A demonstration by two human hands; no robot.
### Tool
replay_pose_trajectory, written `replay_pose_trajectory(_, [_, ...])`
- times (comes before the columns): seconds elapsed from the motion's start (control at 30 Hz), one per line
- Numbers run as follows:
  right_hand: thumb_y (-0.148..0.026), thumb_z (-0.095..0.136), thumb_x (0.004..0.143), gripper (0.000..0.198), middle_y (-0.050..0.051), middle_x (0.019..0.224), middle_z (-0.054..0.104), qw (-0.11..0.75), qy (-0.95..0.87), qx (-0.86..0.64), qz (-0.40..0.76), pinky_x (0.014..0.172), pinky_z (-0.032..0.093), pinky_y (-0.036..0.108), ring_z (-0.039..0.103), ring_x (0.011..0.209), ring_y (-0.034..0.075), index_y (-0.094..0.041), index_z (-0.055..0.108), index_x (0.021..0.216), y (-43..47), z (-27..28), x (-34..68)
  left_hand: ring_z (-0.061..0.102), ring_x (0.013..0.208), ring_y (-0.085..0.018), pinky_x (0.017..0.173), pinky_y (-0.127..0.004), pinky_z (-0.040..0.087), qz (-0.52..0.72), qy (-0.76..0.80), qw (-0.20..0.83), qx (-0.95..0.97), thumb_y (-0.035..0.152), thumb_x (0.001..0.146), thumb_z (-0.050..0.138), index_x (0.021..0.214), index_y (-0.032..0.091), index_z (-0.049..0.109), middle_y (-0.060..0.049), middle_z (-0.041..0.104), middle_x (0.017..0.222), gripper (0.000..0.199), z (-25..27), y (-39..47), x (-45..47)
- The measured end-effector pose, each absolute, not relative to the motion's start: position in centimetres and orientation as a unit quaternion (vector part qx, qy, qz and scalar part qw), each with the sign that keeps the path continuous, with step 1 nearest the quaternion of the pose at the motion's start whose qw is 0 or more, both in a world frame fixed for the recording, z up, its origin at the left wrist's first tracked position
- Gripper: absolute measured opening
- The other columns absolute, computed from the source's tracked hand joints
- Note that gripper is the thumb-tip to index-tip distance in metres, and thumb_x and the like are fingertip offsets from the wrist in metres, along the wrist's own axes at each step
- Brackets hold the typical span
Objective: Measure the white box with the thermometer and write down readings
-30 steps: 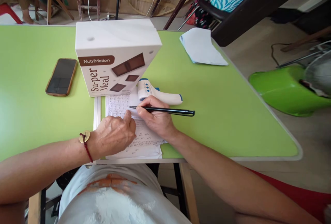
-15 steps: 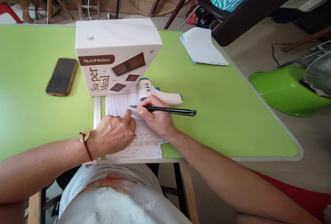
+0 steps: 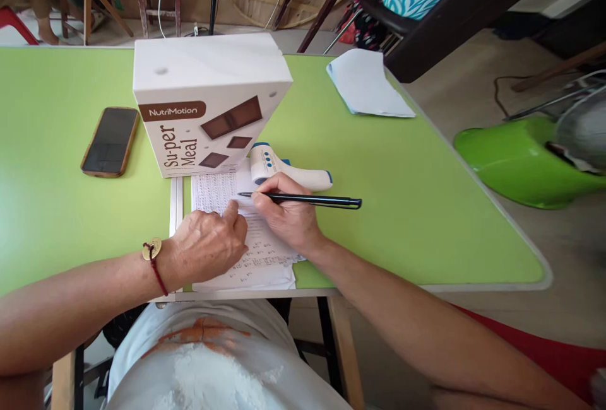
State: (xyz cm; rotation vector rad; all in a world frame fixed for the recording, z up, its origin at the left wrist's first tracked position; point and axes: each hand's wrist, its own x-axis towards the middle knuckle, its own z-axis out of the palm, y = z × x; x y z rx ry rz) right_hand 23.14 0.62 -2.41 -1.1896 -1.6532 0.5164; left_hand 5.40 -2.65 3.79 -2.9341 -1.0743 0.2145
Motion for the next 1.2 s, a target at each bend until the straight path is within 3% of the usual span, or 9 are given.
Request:
replay_pose_trajectory(0.33, [-0.023,0.056,0.079,0.010,-0.005,0.061,0.056,0.479,-0.692,-0.495,0.215,0.055,0.042,0.029,0.049,0.055,0.013,-0.025,0.053,0.070,0.63,-2.18,23.19,0.072,0.065,-0.025,0.047,-0.038,0.052,0.065,-0.340,0.002,-0.938,0.023,0.101,0.044,0.105,0.008,0.068,-0.023,0.067,0.131,0.029,3.61,-2.67,5.35])
replay_pose_trajectory(0.5, [-0.023,0.057,0.080,0.012,-0.005,0.060,0.055,0.488,-0.689,-0.492,0.212,0.056,0.043,0.029,0.048,0.055,0.013,-0.025,0.053,0.069,0.59,-2.31,23.22,0.071,0.063,-0.024,0.047,-0.037,0.051,0.042,-0.344,-0.002,-0.938,0.025,0.101,0.045,0.103,0.008,0.067,-0.021,0.070,0.119,0.028,3.44,-2.65,5.25])
replay_pose_trajectory(0.8, [-0.024,0.056,0.078,0.011,-0.005,0.059,0.056,0.482,-0.686,-0.502,0.213,0.055,0.043,0.029,0.048,0.054,0.013,-0.025,0.052,0.068,0.65,-2.17,23.25,0.071,0.064,-0.025,0.046,-0.038,0.049,0.066,-0.340,-0.001,-0.938,0.021,0.100,0.042,0.105,0.008,0.068,-0.022,0.069,0.125,0.029,3.64,-2.60,5.34])
replay_pose_trajectory(1.2, [-0.024,0.057,0.079,0.009,-0.006,0.057,0.056,0.475,-0.710,-0.498,0.147,0.052,0.045,0.028,0.050,0.050,0.013,-0.026,0.052,0.071,0.33,-1.85,23.58,0.071,0.065,-0.024,0.048,-0.036,0.050,0.069,-0.347,-0.005,-0.935,0.032,0.103,0.048,0.106,0.008,0.068,-0.021,0.069,0.123,0.031,3.71,-2.64,5.43])
